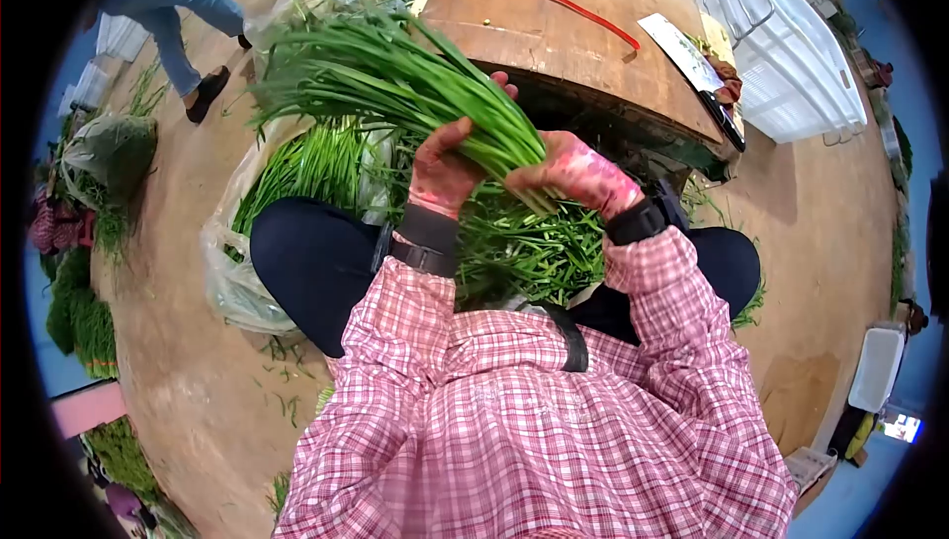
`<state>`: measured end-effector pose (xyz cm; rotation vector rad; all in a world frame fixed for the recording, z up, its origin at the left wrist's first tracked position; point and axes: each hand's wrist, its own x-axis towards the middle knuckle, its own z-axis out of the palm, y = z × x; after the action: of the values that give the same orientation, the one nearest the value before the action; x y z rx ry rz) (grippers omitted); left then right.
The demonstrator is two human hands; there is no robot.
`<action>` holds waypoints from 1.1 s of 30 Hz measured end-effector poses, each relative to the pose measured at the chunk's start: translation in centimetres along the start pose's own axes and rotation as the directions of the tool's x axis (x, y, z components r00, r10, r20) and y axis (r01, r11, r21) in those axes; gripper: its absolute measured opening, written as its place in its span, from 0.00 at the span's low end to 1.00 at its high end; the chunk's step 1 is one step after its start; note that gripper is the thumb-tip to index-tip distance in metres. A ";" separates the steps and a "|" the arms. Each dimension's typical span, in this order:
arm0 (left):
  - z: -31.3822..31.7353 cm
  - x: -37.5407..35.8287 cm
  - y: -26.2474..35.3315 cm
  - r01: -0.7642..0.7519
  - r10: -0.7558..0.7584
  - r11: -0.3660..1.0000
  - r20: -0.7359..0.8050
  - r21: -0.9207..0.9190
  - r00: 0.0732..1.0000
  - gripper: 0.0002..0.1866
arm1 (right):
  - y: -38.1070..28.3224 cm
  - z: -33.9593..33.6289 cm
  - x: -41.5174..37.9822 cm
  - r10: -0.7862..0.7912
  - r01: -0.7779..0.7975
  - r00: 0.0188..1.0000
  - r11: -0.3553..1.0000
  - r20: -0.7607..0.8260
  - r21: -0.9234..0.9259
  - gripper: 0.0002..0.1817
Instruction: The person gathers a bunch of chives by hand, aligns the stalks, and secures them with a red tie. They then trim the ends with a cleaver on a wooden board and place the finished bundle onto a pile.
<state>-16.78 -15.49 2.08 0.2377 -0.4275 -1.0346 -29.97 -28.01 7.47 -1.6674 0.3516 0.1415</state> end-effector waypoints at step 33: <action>1.3 1.7 4.4 -0.320 0.329 0.944 -0.328 0.083 0.886 0.14 | 0.2 -5.3 -1.8 -0.351 0.541 0.713 0.826 -0.607 0.159 0.39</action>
<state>-13.22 -14.79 5.31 0.3491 -0.1596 -0.6404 -32.29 -33.04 8.46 -1.3822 0.3596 -0.7647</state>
